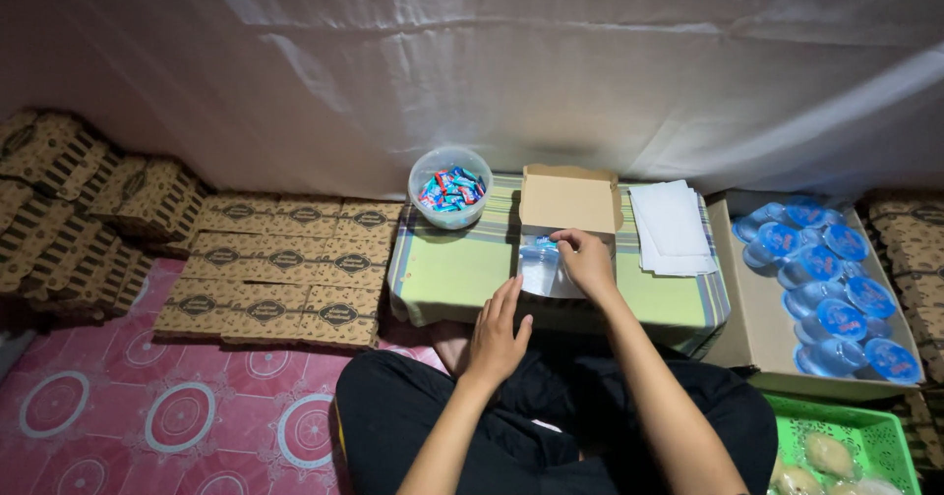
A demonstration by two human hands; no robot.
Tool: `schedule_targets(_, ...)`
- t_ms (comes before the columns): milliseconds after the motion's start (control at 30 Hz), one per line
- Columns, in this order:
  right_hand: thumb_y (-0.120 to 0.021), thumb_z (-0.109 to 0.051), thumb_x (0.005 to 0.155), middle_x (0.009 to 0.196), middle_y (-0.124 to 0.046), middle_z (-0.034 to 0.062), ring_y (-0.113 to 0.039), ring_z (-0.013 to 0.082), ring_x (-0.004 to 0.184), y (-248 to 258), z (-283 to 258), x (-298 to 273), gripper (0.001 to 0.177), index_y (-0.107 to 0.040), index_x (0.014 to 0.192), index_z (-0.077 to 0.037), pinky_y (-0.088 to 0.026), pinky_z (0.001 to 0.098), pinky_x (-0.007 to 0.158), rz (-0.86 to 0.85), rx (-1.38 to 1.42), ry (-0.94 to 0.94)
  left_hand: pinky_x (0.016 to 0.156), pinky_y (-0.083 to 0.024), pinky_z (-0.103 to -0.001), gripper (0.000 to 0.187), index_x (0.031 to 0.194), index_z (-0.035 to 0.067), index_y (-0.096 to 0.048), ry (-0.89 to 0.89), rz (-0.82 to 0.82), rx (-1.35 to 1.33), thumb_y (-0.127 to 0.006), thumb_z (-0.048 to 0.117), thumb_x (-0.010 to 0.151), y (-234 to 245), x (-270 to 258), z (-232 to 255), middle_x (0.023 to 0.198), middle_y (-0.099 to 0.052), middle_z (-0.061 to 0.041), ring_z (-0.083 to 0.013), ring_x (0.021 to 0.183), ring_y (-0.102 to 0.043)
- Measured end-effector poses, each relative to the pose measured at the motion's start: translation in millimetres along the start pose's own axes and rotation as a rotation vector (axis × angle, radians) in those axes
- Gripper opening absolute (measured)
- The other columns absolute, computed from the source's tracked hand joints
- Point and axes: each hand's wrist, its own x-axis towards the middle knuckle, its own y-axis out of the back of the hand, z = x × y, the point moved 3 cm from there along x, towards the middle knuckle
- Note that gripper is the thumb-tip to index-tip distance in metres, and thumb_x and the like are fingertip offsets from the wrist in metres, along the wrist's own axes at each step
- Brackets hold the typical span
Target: Packing snack boxes with water cups, candies, and wrapped snacks
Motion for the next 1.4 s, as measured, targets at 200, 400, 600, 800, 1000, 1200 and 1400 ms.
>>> schedule_targets(200, -0.054, -0.025, 0.098, 0.110, -0.079, 0.0098, -0.069, 0.0381, 0.114, -3, -8, 3, 0.030, -0.081, 0.111, -0.025, -0.053, 0.0491, 0.098, -0.133, 0.019, -0.036, 0.093, -0.051, -0.049, 0.076, 0.160, 0.016, -0.032, -0.026, 0.031, -0.006, -0.064, 0.009, 0.092, -4, 0, -5, 0.147, -0.048, -0.014, -0.0361, 0.118, -0.059)
schedule_targets(400, -0.043, -0.057, 0.102, 0.125, -0.073, 0.0187, -0.059, 0.0417, 0.130, -16, 5, 16, 0.056, -0.079, 0.118, -0.017, -0.042, 0.0527, 0.112, -0.306, -0.096, -0.071, 0.092, -0.051, -0.049, 0.077, 0.159, 0.019, -0.035, -0.035, 0.069, 0.025, -0.067, 0.013, 0.089, -9, -1, -11, 0.146, -0.050, -0.011, -0.0345, 0.117, -0.060)
schedule_targets(600, -0.035, -0.067, 0.103, 0.129, -0.071, 0.0213, -0.055, 0.0421, 0.135, -25, 17, 28, 0.072, -0.077, 0.122, -0.012, -0.039, 0.0539, 0.114, -0.353, -0.129, -0.083, 0.092, -0.051, -0.049, 0.077, 0.160, 0.020, -0.032, -0.004, 0.016, -0.005, -0.064, 0.012, 0.091, -5, -1, -8, 0.149, -0.047, -0.010, -0.0349, 0.119, -0.059)
schedule_targets(800, -0.031, -0.065, 0.104, 0.134, -0.065, 0.0294, -0.051, 0.0462, 0.136, -13, -14, 10, 0.080, -0.074, 0.122, 0.000, -0.038, 0.0548, 0.116, -0.403, -0.119, -0.083, 0.086, -0.052, -0.048, 0.080, 0.161, 0.022, -0.031, -0.003, 0.022, -0.027, -0.066, 0.012, 0.090, -6, -1, -11, 0.149, -0.047, -0.010, -0.0307, 0.106, -0.064)
schedule_targets(1000, -0.028, -0.064, 0.106, 0.130, -0.066, 0.0303, -0.054, 0.0485, 0.133, 2, -36, -8, 0.079, -0.077, 0.118, -0.004, -0.039, 0.0561, 0.115, -0.358, -0.172, -0.052, 0.085, -0.052, -0.047, 0.079, 0.161, 0.021, -0.032, 0.003, 0.014, -0.026, -0.066, 0.012, 0.090, -7, -2, -13, 0.149, -0.047, -0.010, -0.0318, 0.106, -0.065)
schedule_targets(1200, -0.045, -0.040, 0.110, 0.106, -0.067, 0.0379, -0.061, 0.0547, 0.113, 50, -46, -36, 0.055, -0.075, 0.101, 0.005, -0.046, 0.0586, 0.099, -0.072, 0.016, 0.159, 0.082, -0.053, -0.046, 0.080, 0.160, 0.021, -0.034, -0.021, 0.027, -0.042, -0.066, 0.010, 0.089, -4, -2, -14, 0.148, -0.049, -0.011, -0.0295, 0.096, -0.069)
schedule_targets(1400, -0.052, -0.031, 0.112, 0.108, -0.067, 0.0250, -0.065, 0.0423, 0.108, 87, -28, -71, 0.038, -0.073, 0.112, 0.000, -0.049, 0.0508, 0.100, 0.236, 0.073, 0.166, 0.082, -0.054, -0.046, 0.080, 0.160, 0.021, -0.035, -0.011, 0.035, -0.062, -0.067, 0.009, 0.088, -15, -1, -23, 0.149, -0.050, -0.011, -0.0278, 0.091, -0.072)
